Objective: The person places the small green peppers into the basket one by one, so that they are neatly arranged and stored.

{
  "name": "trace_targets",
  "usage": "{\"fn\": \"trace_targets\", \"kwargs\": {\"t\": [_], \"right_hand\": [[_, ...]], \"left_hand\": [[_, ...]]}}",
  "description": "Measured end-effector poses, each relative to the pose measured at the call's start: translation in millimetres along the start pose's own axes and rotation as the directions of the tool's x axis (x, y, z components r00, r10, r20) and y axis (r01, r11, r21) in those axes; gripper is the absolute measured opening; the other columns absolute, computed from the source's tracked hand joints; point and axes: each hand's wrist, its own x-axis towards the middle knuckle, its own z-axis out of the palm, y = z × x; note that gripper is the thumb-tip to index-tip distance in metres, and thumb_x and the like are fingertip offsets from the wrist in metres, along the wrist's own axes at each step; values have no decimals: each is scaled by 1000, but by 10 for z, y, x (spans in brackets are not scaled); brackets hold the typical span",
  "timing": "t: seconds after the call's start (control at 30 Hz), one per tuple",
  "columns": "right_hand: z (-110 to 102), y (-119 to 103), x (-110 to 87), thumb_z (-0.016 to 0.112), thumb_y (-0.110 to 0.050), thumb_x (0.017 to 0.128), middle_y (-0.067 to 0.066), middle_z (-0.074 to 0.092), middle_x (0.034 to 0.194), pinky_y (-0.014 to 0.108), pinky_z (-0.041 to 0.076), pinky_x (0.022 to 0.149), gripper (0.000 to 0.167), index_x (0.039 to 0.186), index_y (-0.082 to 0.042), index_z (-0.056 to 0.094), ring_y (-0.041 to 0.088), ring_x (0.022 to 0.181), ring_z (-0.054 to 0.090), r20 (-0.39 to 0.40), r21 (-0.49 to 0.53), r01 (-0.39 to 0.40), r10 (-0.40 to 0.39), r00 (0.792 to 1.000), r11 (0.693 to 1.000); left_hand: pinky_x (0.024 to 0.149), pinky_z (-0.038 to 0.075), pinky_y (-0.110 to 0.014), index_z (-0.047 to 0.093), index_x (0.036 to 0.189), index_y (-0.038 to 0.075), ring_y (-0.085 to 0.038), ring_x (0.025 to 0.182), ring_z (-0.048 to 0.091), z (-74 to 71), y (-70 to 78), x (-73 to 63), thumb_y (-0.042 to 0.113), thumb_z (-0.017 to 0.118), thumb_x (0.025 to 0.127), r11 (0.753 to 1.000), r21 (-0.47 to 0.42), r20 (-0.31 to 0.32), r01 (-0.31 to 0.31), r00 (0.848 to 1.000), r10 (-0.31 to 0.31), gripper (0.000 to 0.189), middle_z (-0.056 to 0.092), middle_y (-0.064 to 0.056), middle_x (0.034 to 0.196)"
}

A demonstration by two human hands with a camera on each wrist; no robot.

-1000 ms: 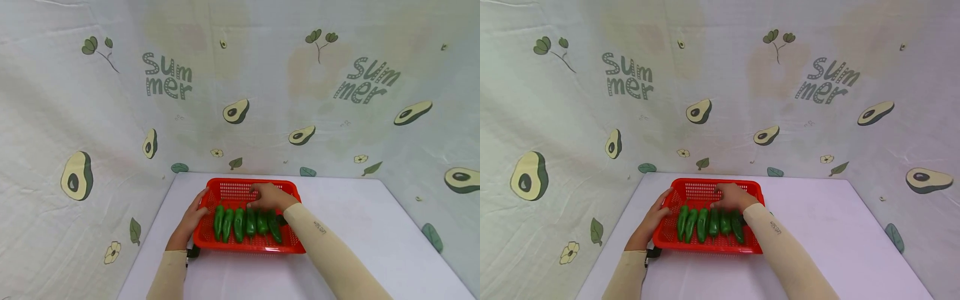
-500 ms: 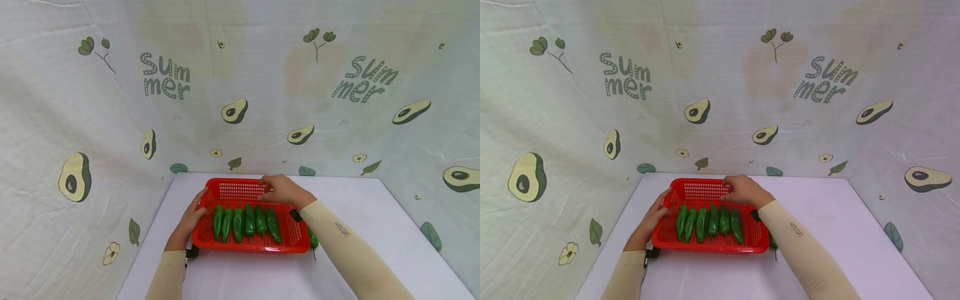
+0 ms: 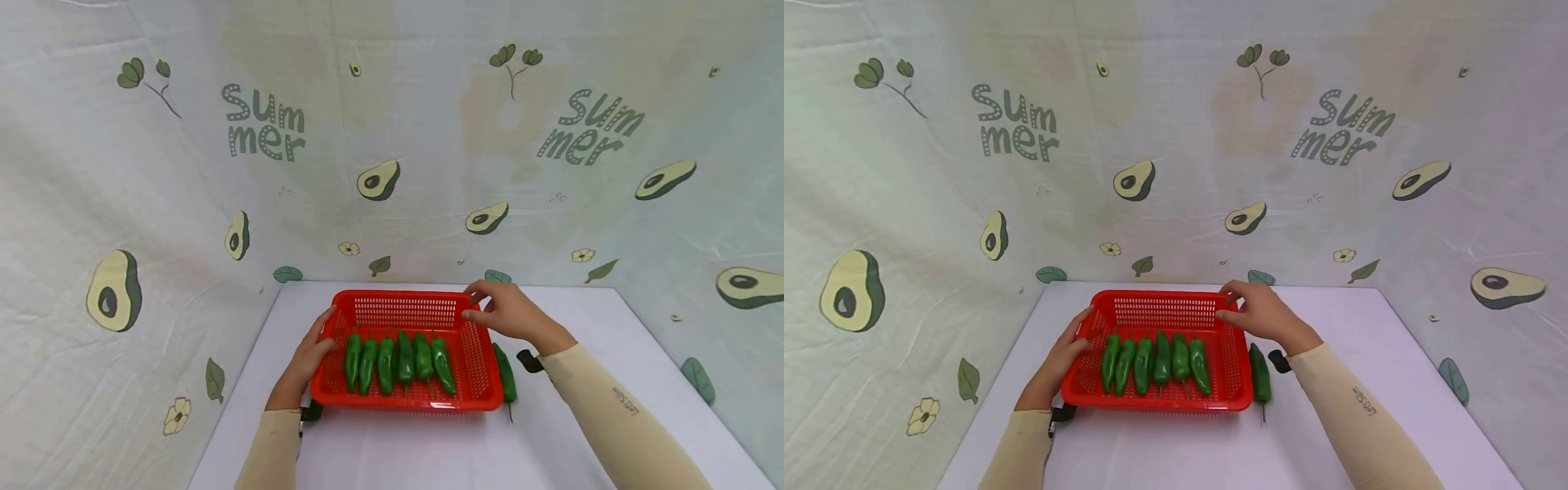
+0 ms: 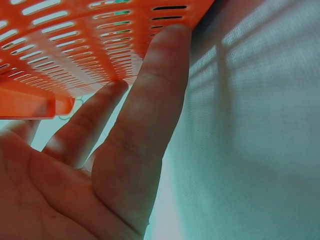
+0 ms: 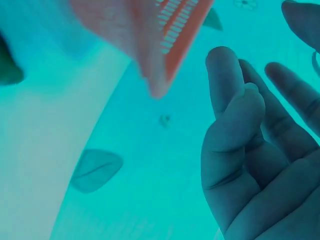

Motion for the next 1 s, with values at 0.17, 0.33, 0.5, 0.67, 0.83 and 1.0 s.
{"fn": "trace_targets", "kwargs": {"t": [0.17,0.33,0.5,0.67,0.83,1.0], "right_hand": [[-10,175,-249,81,-35,92,11,72,120,33,60,67,49,134,-14,66,22,88,67,-13,-8,-75,75,997,997],[68,378,-455,83,-34,91,12,71,121,34,61,69,49,133,-17,65,22,90,67,-4,-8,-158,158,987,987],[192,564,-593,84,-36,90,13,71,120,37,61,70,53,135,-18,63,22,90,67,7,9,-231,231,973,973],[298,725,-708,84,-40,89,11,71,116,39,60,70,60,139,-17,61,24,93,65,14,-9,-290,290,957,957],[414,788,-832,84,-41,88,10,69,111,37,59,66,67,143,-15,58,21,83,65,68,62,-359,355,932,931],[529,824,-926,85,-43,87,6,69,103,35,56,64,69,143,-15,58,19,77,63,116,77,-388,378,918,919]], "left_hand": [[97,56,-47,38,162,43,-39,129,54,-13,12,-7,11,54,90,1000,1,1,3,1000,-3,81,40,-10,162],[97,56,-48,36,163,42,-39,130,54,-8,12,-1,10,53,91,1000,-19,11,-1,1000,1,80,39,-11,164],[97,56,-47,36,163,41,-38,129,54,9,10,2,10,53,92,999,-37,11,10,1000,-10,80,38,-12,164],[96,57,-46,37,162,43,-38,125,56,28,-16,10,9,52,90,1000,-29,6,-9,1000,9,81,39,-10,163],[96,55,-44,37,163,42,-37,125,55,9,-10,19,8,51,89,1000,-3,3,-23,1000,23,82,39,-9,163],[93,58,-44,37,164,39,-38,122,59,7,-31,8,6,51,89,999,-53,14,-14,1000,15,82,42,-14,161]]}}
